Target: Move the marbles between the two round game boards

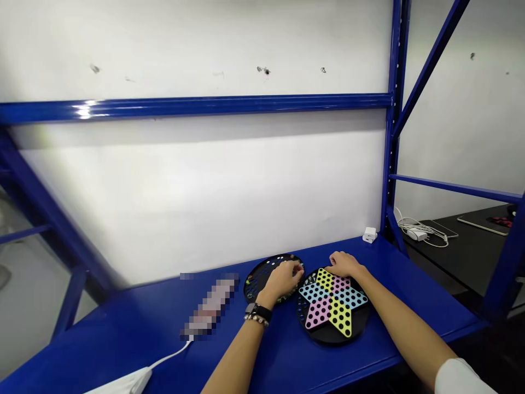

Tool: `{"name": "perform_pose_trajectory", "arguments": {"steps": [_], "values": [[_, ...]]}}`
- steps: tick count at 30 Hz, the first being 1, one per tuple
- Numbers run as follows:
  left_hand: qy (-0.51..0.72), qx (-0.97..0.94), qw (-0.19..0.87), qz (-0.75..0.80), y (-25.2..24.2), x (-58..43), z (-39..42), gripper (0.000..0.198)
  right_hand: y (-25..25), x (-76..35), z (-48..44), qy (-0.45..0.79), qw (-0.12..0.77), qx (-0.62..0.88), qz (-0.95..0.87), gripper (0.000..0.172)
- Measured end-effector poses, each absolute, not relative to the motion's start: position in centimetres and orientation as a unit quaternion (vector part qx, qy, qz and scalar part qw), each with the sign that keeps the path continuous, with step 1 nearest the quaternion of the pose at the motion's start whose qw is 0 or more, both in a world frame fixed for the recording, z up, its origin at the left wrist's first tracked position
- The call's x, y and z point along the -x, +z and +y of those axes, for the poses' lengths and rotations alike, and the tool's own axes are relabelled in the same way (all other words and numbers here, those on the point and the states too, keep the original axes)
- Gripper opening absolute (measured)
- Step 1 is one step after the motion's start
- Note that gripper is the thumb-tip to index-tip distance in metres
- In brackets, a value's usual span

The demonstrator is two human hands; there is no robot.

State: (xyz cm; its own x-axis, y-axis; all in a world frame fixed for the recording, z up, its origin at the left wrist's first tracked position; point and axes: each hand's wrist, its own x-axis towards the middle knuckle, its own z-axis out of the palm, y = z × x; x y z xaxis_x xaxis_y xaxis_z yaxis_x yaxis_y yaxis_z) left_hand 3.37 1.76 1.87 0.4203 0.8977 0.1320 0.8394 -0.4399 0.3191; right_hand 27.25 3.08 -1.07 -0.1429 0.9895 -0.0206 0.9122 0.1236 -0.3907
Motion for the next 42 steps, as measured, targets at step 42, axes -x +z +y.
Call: {"name": "perform_pose_trajectory", "arguments": {"steps": [42], "values": [[0.125, -0.844, 0.183, 0.489, 0.8, 0.3, 2.6, 0.037, -1.0, -27.0, 3.2, 0.159, 0.204, 0.651, -0.713, 0.012]]}}
